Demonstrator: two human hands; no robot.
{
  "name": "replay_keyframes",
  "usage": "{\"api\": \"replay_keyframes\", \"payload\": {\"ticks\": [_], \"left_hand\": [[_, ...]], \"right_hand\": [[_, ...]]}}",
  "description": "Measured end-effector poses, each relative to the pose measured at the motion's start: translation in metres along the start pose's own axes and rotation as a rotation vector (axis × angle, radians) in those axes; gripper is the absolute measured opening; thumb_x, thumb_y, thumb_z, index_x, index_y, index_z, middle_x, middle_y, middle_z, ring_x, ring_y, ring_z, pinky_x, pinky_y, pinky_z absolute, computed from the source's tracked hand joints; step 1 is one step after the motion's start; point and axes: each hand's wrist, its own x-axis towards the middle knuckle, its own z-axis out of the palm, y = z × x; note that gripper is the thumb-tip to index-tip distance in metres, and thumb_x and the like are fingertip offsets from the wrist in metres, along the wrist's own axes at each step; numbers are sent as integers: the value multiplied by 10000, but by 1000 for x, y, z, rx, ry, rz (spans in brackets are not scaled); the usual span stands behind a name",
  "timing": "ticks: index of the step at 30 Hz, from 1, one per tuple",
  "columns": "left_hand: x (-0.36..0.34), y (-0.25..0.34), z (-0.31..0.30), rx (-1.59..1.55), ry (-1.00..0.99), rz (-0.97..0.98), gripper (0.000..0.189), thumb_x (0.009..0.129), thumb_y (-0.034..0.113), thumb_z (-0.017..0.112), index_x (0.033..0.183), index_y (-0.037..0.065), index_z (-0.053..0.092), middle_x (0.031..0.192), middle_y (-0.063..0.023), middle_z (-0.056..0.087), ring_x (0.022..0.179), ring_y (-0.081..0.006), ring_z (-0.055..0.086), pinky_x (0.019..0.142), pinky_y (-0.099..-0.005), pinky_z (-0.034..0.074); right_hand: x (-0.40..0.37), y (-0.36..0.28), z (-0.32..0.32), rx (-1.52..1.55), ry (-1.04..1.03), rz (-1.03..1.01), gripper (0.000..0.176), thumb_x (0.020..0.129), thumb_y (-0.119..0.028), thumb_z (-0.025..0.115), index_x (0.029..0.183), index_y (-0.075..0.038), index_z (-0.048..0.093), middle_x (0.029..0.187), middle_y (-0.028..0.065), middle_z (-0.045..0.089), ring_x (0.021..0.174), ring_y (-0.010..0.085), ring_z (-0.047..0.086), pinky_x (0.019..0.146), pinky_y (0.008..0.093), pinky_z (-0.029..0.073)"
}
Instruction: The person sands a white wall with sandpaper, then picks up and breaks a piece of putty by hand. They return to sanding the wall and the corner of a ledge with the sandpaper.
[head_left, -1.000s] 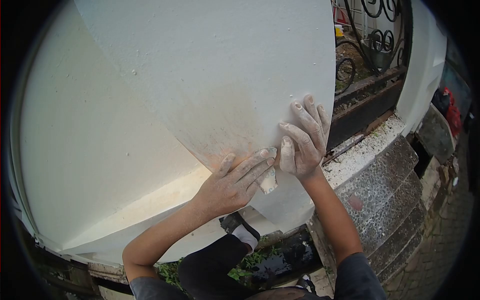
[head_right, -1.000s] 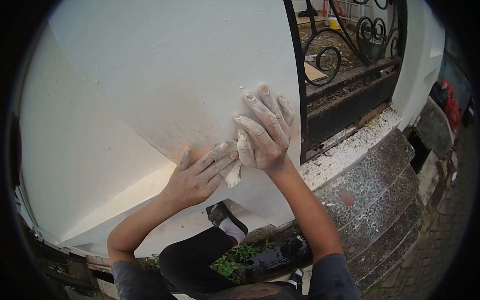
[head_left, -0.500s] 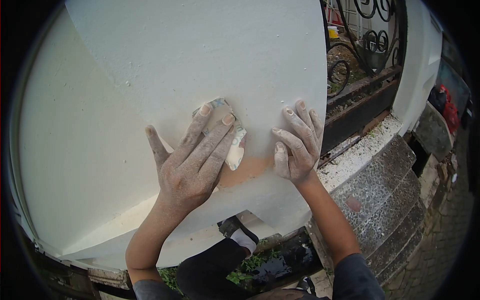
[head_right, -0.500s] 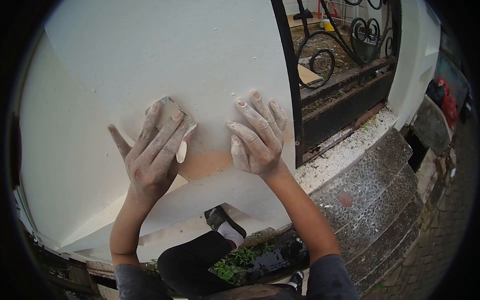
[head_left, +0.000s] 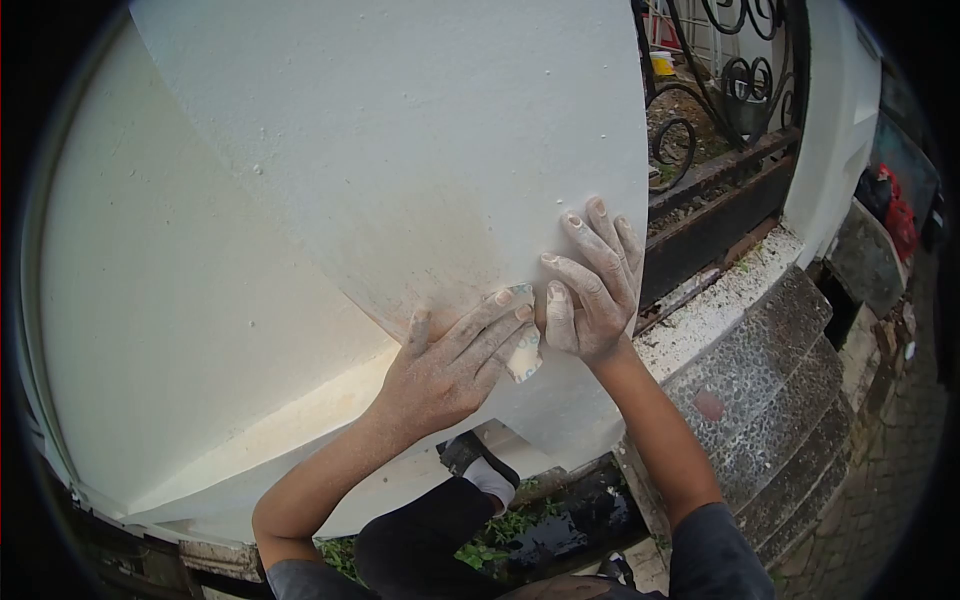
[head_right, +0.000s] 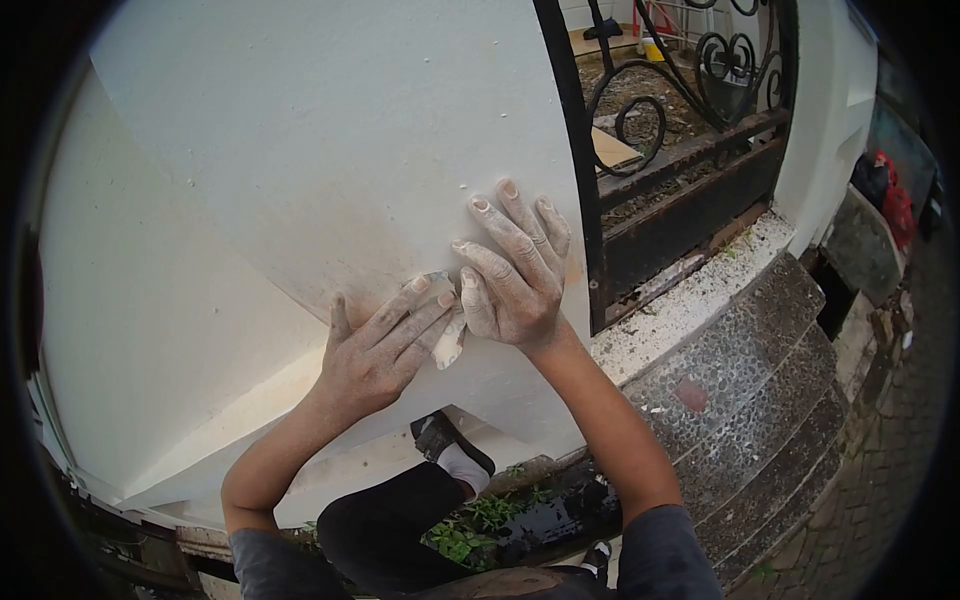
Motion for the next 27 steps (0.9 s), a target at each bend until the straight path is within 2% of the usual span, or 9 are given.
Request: {"api": "replay_keyframes", "payload": {"ticks": [3,6,9,12,15,19,24,26,27], "left_hand": [[9,-31,-22,235,191,-169,248,840,232,484,1055,191,601,1285,49,493,1266,-145,357,1069,-571,-59],[14,-23,-18,208,244,-288,242,838,260,485,1030,185,611,1305,48,473,1283,-136,324,1069,-573,-59],[4,16,1,-47,-81,-53,311,739,130,632,1048,164,611,1145,53,598,1185,-206,474,1042,-562,-105],[2,-4,-5,23,12,-2,293,766,156,598,1059,163,603,1183,45,575,1206,-201,450,1035,-570,-105],[9,-23,-17,115,164,-169,272,819,192,517,1079,172,595,1244,51,529,1245,-168,400,1032,-576,-105],[-3,7,3,44,-79,23,296,799,188,576,1095,191,596,1167,55,583,1208,-157,446,1034,-581,-91],[14,-42,-28,207,170,-110,297,827,263,500,1098,177,584,1275,41,503,1263,-155,364,1071,-567,-4],[18,-36,-29,214,191,-174,285,831,265,495,1088,184,586,1270,51,505,1259,-153,369,1073,-566,-10],[13,-20,-21,36,59,-140,276,835,235,487,1089,185,586,1252,48,522,1247,-160,388,1068,-570,-39]], "right_hand": [[1,0,-1,-6,-15,-9,144,762,-135,526,865,-128,626,1172,112,570,1218,303,431,1040,453,213],[0,0,-1,-11,-11,-3,143,768,-141,522,866,-126,626,1171,113,570,1217,306,432,1040,452,214],[0,0,0,2,-2,-3,143,769,-145,524,867,-125,626,1168,116,571,1217,308,432,1039,452,213],[2,-2,-1,-12,-12,-10,146,762,-139,529,869,-123,626,1165,118,572,1218,308,430,1037,454,215],[2,1,-2,-19,-13,-15,149,757,-134,529,868,-122,627,1164,120,572,1219,309,429,1034,456,220],[0,-2,0,-12,6,-1,151,753,-129,527,865,-122,628,1163,121,572,1220,307,429,1033,455,220],[1,0,1,-36,0,-14,156,742,-122,533,865,-120,629,1167,121,571,1220,310,428,1031,456,223],[0,-1,1,-32,10,-11,159,742,-122,531,867,-122,629,1168,120,571,1219,309,429,1032,455,221],[0,-1,2,-22,3,-4,159,744,-123,530,868,-122,629,1168,120,571,1218,308,431,1033,454,219]]}}
